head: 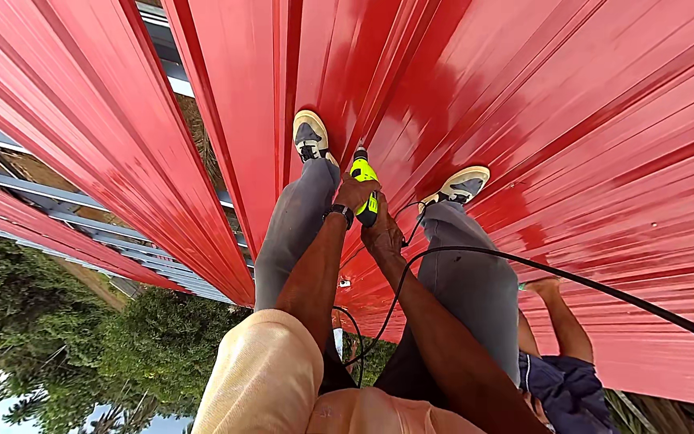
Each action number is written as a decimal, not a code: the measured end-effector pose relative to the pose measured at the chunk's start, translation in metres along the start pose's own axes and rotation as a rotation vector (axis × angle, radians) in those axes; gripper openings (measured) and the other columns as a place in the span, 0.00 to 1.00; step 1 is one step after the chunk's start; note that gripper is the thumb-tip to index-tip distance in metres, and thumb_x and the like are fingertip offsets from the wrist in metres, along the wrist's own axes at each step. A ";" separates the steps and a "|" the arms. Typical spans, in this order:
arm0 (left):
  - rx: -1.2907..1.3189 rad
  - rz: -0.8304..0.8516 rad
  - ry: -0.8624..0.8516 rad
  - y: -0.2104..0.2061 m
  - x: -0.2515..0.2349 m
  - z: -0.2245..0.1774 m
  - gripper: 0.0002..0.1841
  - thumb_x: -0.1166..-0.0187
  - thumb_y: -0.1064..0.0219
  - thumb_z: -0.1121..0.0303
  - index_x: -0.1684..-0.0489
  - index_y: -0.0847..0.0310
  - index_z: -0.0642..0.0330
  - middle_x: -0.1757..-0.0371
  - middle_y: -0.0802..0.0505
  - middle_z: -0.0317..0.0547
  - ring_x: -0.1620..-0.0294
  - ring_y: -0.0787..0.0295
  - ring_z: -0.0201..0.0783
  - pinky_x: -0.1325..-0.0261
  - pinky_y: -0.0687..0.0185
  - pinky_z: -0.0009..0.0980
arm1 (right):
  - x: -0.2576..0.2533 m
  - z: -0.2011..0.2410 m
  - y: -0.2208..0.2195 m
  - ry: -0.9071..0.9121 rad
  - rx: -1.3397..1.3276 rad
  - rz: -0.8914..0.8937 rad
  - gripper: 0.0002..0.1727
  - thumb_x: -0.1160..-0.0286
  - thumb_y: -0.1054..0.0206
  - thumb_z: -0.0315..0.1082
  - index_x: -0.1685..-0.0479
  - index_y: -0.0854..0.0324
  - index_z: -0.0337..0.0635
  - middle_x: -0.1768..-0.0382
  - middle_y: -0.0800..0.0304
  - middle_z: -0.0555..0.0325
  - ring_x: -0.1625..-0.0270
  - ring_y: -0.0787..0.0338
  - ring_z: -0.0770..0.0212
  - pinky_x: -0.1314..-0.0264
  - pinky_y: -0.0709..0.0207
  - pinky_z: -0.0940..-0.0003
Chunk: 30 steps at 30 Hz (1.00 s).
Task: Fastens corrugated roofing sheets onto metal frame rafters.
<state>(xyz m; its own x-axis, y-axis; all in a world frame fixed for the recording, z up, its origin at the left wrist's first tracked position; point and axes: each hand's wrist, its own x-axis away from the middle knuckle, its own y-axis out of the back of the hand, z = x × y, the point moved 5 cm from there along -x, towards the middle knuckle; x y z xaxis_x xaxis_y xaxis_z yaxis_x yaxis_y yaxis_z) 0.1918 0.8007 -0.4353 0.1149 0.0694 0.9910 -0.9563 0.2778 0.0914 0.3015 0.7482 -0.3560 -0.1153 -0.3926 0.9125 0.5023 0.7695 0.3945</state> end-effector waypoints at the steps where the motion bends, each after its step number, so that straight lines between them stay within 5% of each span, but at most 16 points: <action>1: 0.015 0.001 -0.001 0.000 -0.001 0.001 0.57 0.48 0.15 0.57 0.13 0.49 0.62 0.40 0.11 0.62 0.40 0.10 0.53 0.39 0.13 0.55 | 0.000 0.000 -0.001 0.004 0.001 -0.005 0.52 0.32 0.27 0.38 0.03 0.52 0.55 0.46 0.07 0.42 0.47 0.06 0.40 0.47 0.14 0.41; 21: 0.029 0.031 -0.005 0.005 -0.005 -0.006 0.55 0.47 0.14 0.54 0.14 0.44 0.62 0.37 0.11 0.60 0.38 0.11 0.52 0.37 0.13 0.54 | -0.010 0.007 0.010 0.032 0.019 -0.014 0.52 0.32 0.28 0.35 0.04 0.53 0.54 0.48 0.07 0.42 0.49 0.06 0.39 0.50 0.14 0.39; 26: -0.122 0.087 0.087 0.011 0.091 0.019 0.51 0.41 0.19 0.56 0.12 0.44 0.53 0.37 0.12 0.64 0.41 0.13 0.60 0.44 0.16 0.59 | 0.053 -0.007 0.005 0.022 -0.112 0.045 0.49 0.33 0.29 0.34 0.06 0.48 0.46 0.37 0.11 0.42 0.38 0.09 0.42 0.35 0.16 0.44; 30: -0.046 0.083 0.033 -0.013 0.058 0.052 0.59 0.50 0.16 0.50 0.11 0.50 0.52 0.40 0.11 0.63 0.45 0.09 0.57 0.46 0.13 0.59 | 0.061 -0.019 0.017 0.035 -0.051 0.075 0.48 0.31 0.30 0.34 0.05 0.48 0.48 0.36 0.11 0.43 0.36 0.10 0.42 0.33 0.18 0.44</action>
<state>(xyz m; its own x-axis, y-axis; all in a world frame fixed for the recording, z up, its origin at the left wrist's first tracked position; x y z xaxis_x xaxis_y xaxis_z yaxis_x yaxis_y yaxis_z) 0.1973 0.7510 -0.3736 0.0454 0.1254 0.9911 -0.9495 0.3136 0.0039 0.3187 0.7274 -0.2955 -0.0463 -0.3524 0.9347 0.5512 0.7714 0.3182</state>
